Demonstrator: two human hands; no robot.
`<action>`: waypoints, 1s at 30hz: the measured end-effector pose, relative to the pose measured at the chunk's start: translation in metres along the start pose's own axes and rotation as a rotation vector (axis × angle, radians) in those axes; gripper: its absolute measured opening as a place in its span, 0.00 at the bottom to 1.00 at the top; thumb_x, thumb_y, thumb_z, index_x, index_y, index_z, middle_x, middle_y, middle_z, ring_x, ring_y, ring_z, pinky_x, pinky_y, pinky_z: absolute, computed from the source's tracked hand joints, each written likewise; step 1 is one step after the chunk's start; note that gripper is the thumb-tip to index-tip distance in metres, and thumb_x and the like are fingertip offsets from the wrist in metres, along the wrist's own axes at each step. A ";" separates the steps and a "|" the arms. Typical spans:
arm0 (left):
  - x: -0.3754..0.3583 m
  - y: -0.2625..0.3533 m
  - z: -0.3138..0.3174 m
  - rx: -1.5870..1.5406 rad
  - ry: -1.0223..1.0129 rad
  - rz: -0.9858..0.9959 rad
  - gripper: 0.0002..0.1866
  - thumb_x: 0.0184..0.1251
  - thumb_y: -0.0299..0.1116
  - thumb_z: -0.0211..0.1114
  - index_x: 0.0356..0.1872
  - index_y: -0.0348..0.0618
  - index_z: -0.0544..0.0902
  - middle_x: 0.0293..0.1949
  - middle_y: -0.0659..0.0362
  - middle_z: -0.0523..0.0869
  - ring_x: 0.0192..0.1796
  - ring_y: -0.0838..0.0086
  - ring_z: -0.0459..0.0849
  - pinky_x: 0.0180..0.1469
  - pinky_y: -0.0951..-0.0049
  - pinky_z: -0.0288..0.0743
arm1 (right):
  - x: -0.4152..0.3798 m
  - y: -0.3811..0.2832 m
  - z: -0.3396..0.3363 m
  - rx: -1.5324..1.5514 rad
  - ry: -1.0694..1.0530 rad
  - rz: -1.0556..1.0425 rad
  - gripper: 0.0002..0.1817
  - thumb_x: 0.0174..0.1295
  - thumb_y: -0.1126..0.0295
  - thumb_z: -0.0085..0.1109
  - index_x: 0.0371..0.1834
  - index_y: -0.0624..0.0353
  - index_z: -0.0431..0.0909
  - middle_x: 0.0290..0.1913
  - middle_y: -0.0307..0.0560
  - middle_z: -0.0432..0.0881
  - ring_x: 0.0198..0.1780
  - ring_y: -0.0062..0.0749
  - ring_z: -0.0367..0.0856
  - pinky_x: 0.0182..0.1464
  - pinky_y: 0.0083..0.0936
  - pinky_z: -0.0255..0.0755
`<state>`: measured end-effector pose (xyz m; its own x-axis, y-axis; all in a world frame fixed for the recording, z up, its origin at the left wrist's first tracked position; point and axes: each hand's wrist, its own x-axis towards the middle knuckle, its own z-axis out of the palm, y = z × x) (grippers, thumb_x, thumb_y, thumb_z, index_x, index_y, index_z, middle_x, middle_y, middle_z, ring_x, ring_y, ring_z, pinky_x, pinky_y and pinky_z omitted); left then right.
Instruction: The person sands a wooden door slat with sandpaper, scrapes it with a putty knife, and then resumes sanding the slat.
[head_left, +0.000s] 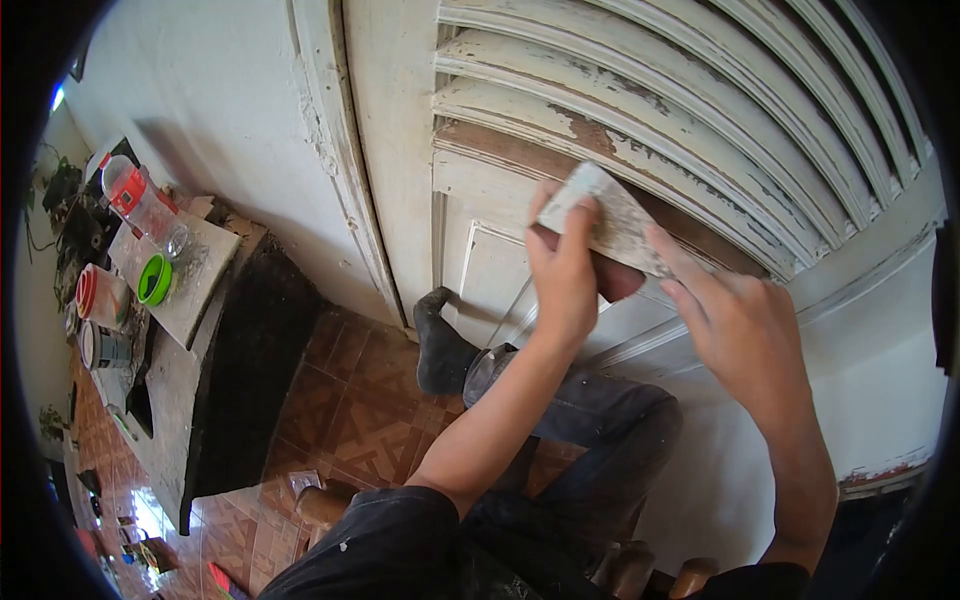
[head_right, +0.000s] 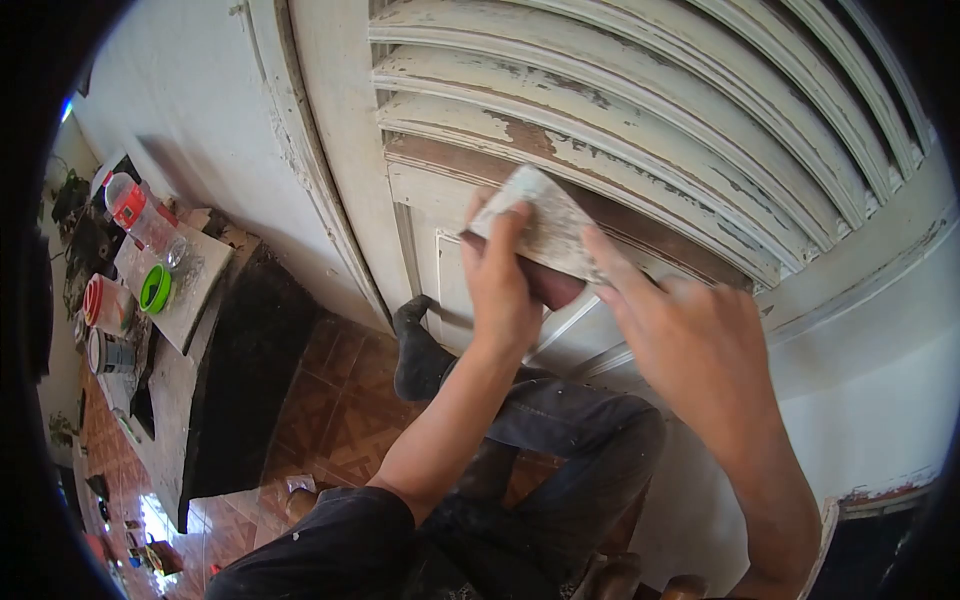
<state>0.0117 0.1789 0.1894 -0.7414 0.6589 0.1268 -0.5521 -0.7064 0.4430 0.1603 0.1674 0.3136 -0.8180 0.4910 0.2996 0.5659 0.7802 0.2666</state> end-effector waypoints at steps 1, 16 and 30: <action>0.007 0.003 -0.007 -0.033 -0.065 -0.011 0.16 0.74 0.30 0.65 0.58 0.41 0.75 0.47 0.59 0.83 0.47 0.75 0.83 0.52 0.69 0.80 | 0.005 -0.007 -0.001 0.003 -0.032 0.017 0.30 0.71 0.62 0.67 0.77 0.38 0.77 0.25 0.50 0.84 0.26 0.50 0.85 0.31 0.43 0.78; 0.002 0.009 -0.001 -0.058 -0.160 -0.046 0.12 0.76 0.28 0.62 0.56 0.43 0.76 0.46 0.60 0.83 0.48 0.76 0.82 0.53 0.72 0.78 | -0.005 -0.002 0.003 -0.057 0.071 -0.043 0.32 0.69 0.60 0.71 0.77 0.38 0.78 0.18 0.39 0.73 0.19 0.39 0.77 0.26 0.36 0.74; 0.006 0.009 -0.001 0.082 -0.192 0.064 0.06 0.79 0.28 0.64 0.49 0.40 0.77 0.44 0.63 0.83 0.46 0.83 0.78 0.51 0.78 0.74 | 0.001 -0.002 -0.002 0.050 0.007 0.048 0.28 0.71 0.60 0.69 0.75 0.37 0.79 0.22 0.47 0.83 0.25 0.48 0.85 0.31 0.42 0.78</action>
<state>0.0015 0.1762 0.1933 -0.6834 0.6562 0.3200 -0.4673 -0.7300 0.4988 0.1583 0.1662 0.3151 -0.7894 0.5254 0.3176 0.5983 0.7744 0.2060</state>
